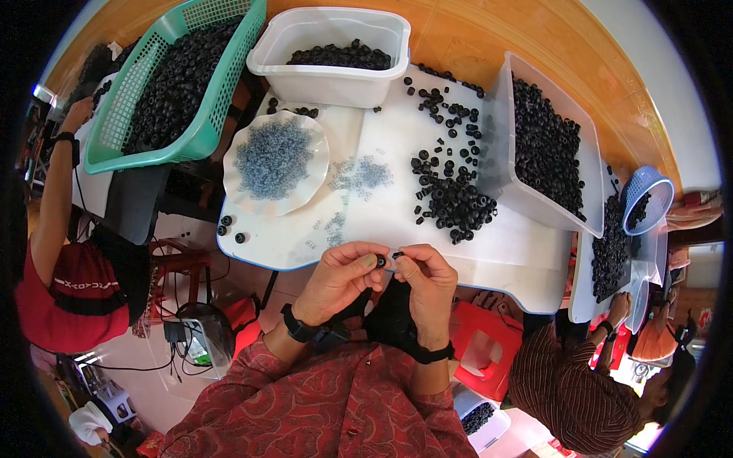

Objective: Sorting small black spherical plastic components at a long table into various containers.

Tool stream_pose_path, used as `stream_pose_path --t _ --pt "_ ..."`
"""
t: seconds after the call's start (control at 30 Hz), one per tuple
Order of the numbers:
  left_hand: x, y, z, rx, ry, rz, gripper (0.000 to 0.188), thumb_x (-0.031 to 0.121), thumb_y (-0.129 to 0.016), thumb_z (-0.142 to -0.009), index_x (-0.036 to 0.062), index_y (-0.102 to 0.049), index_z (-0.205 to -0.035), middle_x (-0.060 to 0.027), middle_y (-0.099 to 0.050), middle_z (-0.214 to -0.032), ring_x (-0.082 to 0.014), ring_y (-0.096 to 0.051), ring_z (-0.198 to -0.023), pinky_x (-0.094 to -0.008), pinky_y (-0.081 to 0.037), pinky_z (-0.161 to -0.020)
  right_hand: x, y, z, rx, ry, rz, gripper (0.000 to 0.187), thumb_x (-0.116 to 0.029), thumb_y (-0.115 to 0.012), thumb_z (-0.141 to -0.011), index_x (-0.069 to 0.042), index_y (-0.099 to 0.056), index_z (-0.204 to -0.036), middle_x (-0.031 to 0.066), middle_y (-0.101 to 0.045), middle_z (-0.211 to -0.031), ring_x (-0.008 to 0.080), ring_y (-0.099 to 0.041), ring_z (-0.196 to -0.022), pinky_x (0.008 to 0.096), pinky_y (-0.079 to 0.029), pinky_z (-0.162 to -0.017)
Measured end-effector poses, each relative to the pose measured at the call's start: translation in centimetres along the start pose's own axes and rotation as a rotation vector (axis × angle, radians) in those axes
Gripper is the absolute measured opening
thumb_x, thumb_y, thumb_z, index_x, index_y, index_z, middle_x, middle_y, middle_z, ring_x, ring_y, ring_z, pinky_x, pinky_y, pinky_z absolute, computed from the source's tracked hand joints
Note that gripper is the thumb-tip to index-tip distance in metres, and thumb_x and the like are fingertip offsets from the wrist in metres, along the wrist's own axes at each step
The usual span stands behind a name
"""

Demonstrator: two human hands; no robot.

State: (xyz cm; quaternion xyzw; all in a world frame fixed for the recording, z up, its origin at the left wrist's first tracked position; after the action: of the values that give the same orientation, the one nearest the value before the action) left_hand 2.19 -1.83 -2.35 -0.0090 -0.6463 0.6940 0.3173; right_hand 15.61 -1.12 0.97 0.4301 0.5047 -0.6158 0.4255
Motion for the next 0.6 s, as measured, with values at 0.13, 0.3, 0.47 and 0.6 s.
stream_pose_path --t 0.13,0.3,0.47,0.6 --pt "-0.1 -0.2 0.0 -0.016 -0.014 -0.014 0.025 0.006 -0.056 -0.098 -0.0043 -0.061 -0.120 -0.0117 -0.067 -0.102 -0.0143 -0.066 -0.083 -0.0279 -0.058 -0.074 0.0 -0.7 0.2 -0.029 0.005 0.021 0.017 0.000 -0.071 -0.086 0.003 -0.067 -0.102 0.0040 -0.066 -0.084 0.0084 -0.059 -0.069 0.0203 -0.048 -0.063" --pt "0.0 -0.2 0.2 0.010 -0.003 -0.022 0.024 0.006 -0.055 -0.098 -0.0043 -0.061 -0.119 -0.0116 -0.067 -0.099 -0.0156 -0.064 -0.081 -0.0305 -0.056 -0.075 0.1 -0.7 0.5 0.020 0.008 0.024 0.023 0.000 -0.072 -0.085 0.003 -0.068 -0.107 0.0040 -0.067 -0.085 0.0080 -0.059 -0.070 0.0192 -0.049 -0.064" --pt "0.2 -0.5 0.2 -0.008 -0.003 0.024 0.023 0.006 -0.055 -0.098 -0.0045 -0.061 -0.118 -0.0122 -0.067 -0.099 -0.0161 -0.064 -0.080 -0.0304 -0.056 -0.074 0.3 -1.0 0.7 0.025 0.024 0.025 0.018 0.001 -0.069 -0.087 0.003 -0.070 -0.104 0.0049 -0.066 -0.085 0.0083 -0.058 -0.070 0.0199 -0.048 -0.063" --pt "0.1 -0.4 0.3 -0.014 0.005 0.082 0.023 0.005 -0.055 -0.097 -0.0048 -0.061 -0.118 -0.0130 -0.066 -0.099 -0.0161 -0.064 -0.080 -0.0302 -0.056 -0.074 0.2 -1.4 0.8 0.000 0.031 -0.011 0.017 0.002 -0.066 -0.088 0.004 -0.070 -0.105 0.0057 -0.065 -0.088 0.0086 -0.056 -0.070 0.0203 -0.046 -0.064"
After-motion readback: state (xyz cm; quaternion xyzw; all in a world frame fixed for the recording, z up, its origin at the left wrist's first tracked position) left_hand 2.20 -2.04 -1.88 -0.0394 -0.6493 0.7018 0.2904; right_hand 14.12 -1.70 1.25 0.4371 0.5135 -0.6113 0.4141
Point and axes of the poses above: each hand's wrist, its own z-axis away from the middle knuckle, its own y-axis out of the back of the hand, x = y × z, the point moved 9 cm from there along -z, towards the middle knuckle
